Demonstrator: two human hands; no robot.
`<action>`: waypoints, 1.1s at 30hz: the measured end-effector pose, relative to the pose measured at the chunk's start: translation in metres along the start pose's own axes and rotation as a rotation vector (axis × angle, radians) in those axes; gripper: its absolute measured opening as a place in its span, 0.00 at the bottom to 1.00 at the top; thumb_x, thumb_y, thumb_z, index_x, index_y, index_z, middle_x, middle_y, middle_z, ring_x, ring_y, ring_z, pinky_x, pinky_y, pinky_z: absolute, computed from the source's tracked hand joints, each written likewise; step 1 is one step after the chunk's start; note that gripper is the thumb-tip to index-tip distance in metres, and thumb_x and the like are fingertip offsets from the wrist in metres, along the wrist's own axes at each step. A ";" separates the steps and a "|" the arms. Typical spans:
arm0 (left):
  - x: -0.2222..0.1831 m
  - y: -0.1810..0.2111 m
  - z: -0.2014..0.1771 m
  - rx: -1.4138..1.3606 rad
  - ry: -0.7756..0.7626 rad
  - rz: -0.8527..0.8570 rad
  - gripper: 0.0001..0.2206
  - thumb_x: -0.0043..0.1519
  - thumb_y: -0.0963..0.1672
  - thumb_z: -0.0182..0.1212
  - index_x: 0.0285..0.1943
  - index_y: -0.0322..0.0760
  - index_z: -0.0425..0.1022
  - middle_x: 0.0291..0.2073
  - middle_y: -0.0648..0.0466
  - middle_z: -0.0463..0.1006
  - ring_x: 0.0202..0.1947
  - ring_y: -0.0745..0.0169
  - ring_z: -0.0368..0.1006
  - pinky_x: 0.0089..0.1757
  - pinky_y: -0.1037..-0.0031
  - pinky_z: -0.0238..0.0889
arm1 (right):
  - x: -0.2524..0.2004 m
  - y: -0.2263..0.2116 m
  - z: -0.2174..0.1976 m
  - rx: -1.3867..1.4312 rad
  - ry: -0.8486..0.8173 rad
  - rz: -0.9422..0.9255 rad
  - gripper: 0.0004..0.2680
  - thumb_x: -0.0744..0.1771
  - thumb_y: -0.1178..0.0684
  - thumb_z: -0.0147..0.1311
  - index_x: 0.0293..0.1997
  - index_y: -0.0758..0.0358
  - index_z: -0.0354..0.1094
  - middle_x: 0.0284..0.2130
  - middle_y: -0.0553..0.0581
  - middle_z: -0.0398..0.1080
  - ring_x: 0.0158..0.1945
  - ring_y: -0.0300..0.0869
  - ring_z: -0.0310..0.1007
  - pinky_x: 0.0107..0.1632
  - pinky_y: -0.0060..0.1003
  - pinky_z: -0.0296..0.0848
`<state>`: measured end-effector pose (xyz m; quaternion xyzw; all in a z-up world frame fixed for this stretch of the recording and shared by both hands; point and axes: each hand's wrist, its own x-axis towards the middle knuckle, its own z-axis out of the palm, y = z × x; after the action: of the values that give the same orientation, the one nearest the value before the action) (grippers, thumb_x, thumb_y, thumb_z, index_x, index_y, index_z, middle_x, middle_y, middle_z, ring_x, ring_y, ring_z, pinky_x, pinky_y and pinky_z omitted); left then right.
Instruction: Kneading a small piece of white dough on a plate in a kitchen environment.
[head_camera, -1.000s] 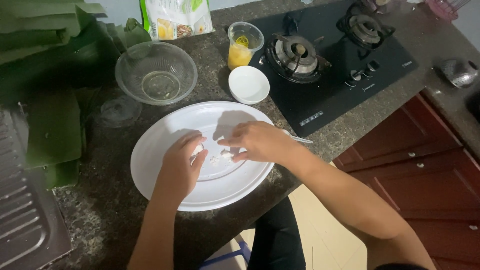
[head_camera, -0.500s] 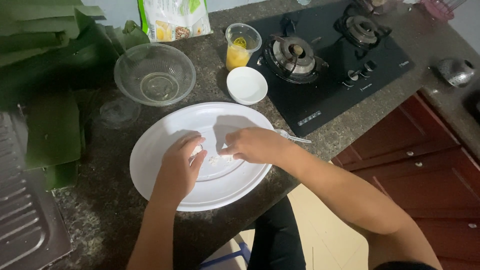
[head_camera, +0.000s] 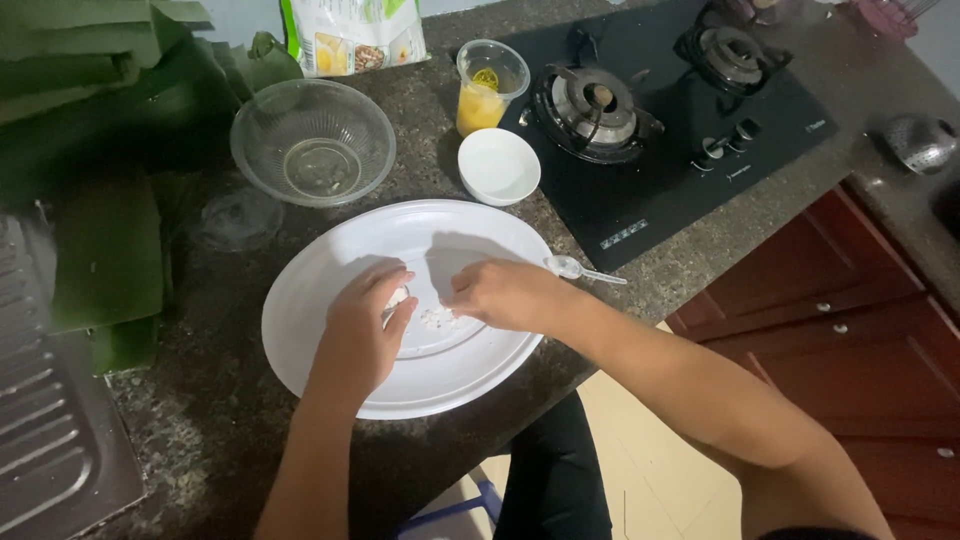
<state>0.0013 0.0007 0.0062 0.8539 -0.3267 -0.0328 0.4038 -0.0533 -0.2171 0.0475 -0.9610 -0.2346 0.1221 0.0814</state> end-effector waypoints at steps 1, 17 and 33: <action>0.000 0.001 0.000 -0.001 0.000 0.001 0.16 0.64 0.47 0.63 0.59 0.40 0.76 0.55 0.45 0.77 0.56 0.45 0.74 0.55 0.54 0.66 | -0.001 0.001 0.004 -0.001 0.000 0.002 0.04 0.67 0.54 0.55 0.38 0.58 0.76 0.33 0.57 0.76 0.41 0.48 0.78 0.46 0.39 0.78; -0.003 0.007 -0.010 -0.028 -0.010 0.007 0.16 0.65 0.47 0.60 0.60 0.39 0.76 0.53 0.43 0.78 0.54 0.46 0.75 0.56 0.57 0.65 | -0.016 -0.025 0.016 0.051 0.406 0.099 0.03 0.68 0.54 0.53 0.38 0.57 0.73 0.29 0.54 0.73 0.34 0.44 0.78 0.42 0.34 0.78; -0.002 0.007 -0.008 -0.052 0.003 -0.010 0.16 0.65 0.47 0.60 0.59 0.37 0.76 0.51 0.42 0.78 0.52 0.46 0.77 0.55 0.58 0.66 | -0.015 -0.063 0.022 -0.025 0.593 0.231 0.11 0.68 0.54 0.51 0.54 0.63 0.73 0.47 0.64 0.76 0.54 0.51 0.75 0.63 0.45 0.68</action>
<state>-0.0014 0.0038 0.0159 0.8447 -0.3210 -0.0417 0.4263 -0.0989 -0.1668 0.0428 -0.9758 -0.0916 -0.1581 0.1199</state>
